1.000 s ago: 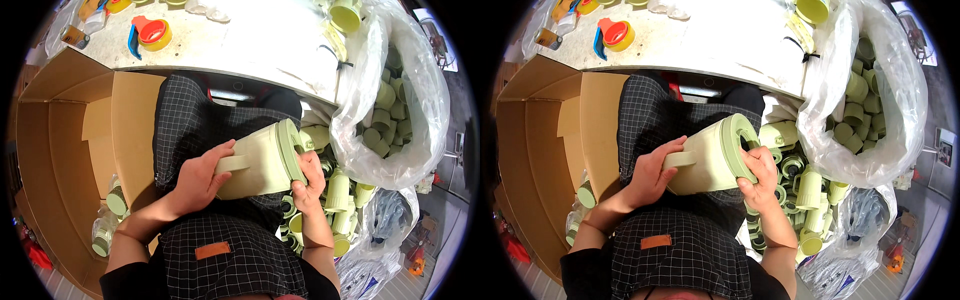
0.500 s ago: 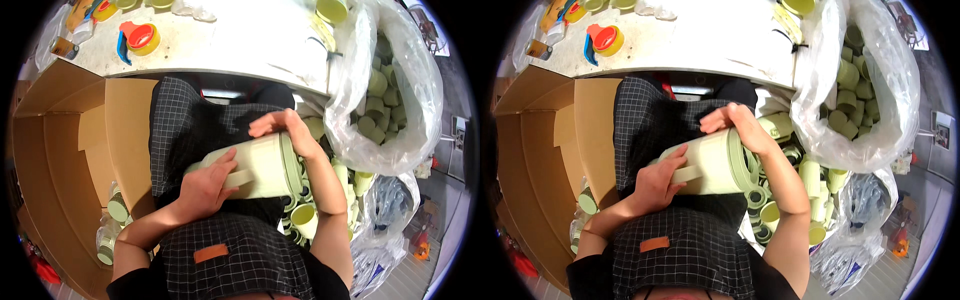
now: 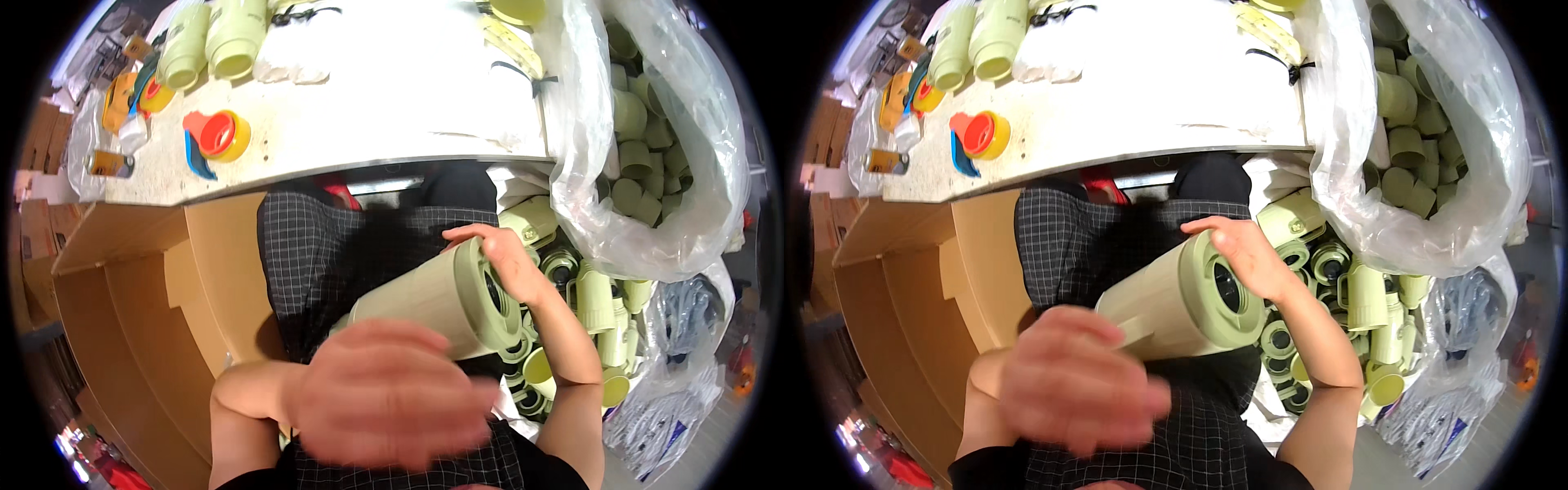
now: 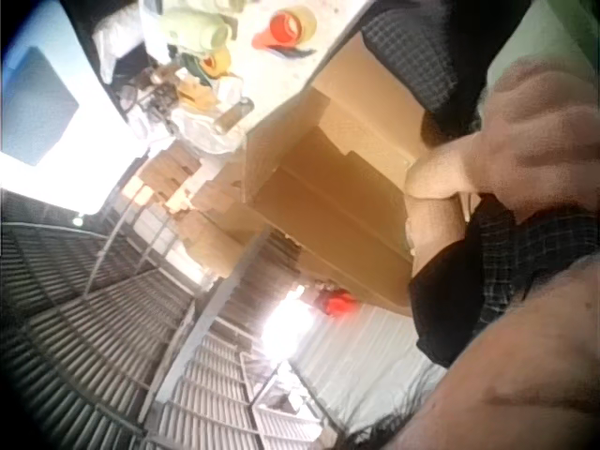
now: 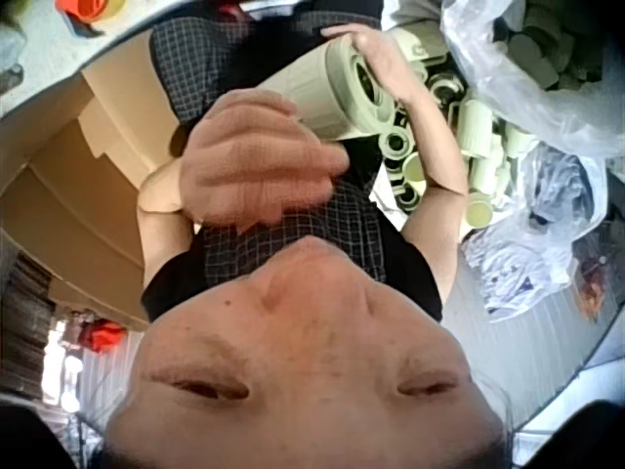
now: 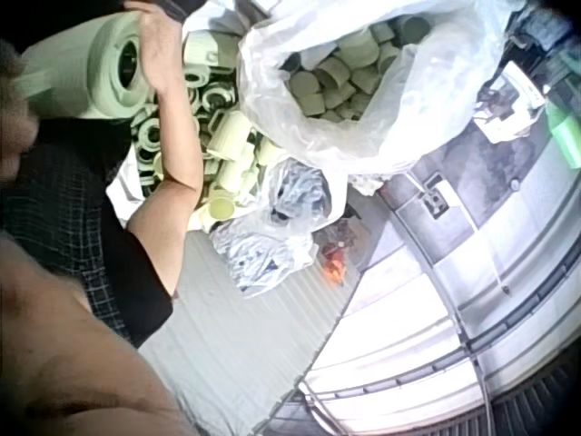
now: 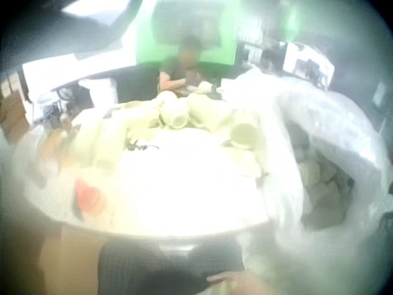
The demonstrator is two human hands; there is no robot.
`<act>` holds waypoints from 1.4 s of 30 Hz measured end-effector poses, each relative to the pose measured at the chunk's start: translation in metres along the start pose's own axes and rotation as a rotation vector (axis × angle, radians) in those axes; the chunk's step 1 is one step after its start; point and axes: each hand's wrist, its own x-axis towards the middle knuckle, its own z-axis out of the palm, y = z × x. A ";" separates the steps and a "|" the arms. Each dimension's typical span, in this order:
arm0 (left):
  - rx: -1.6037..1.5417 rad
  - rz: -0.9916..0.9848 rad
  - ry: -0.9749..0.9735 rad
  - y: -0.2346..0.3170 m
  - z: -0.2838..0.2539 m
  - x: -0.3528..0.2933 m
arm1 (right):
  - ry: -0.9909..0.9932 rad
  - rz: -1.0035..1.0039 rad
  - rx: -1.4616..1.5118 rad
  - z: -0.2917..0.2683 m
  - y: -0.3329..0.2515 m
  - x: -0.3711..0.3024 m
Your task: The person places items into plastic bags, puts the bagged items into a cardboard box, and then assembles and tapes a new cardboard box.
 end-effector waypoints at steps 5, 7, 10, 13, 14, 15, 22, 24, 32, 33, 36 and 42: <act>0.390 0.103 0.403 -0.191 -0.002 0.111 | -0.007 -0.053 -0.106 -0.001 -0.010 0.012; 0.709 -0.318 0.265 -0.282 -0.005 0.102 | 0.005 -0.049 -0.090 -0.003 -0.012 0.015; 0.602 -0.787 -0.273 -0.281 0.004 0.061 | 0.052 -0.041 0.008 -0.014 -0.003 0.007; 0.366 -0.990 -0.529 -0.248 -0.007 0.025 | 0.078 -0.043 0.023 -0.022 0.019 0.006; 0.228 -0.977 -0.498 -0.239 -0.011 0.021 | 0.055 -0.046 0.024 -0.023 0.019 0.007; 0.348 -0.911 -0.416 -0.239 -0.009 0.028 | 0.050 -0.057 0.015 -0.023 0.019 0.011; 0.983 -0.210 0.456 -0.348 -0.035 0.181 | 0.023 -0.080 -0.054 -0.024 0.008 0.029; 0.857 -0.515 0.337 -0.389 -0.050 0.176 | 0.024 -0.073 -0.016 -0.022 0.006 0.028; -0.154 -0.726 0.012 -0.269 -0.023 0.109 | 0.294 -0.011 0.162 -0.019 0.016 0.031; -0.230 -0.749 -0.009 -0.242 0.005 0.104 | 0.498 -0.047 0.127 -0.018 0.012 0.034; -0.410 -0.875 -0.027 -0.195 0.052 0.083 | 0.760 -0.136 0.082 -0.014 0.000 0.049; -0.904 -0.694 0.375 -0.187 0.066 0.045 | 0.985 -0.249 0.413 -0.016 0.030 0.037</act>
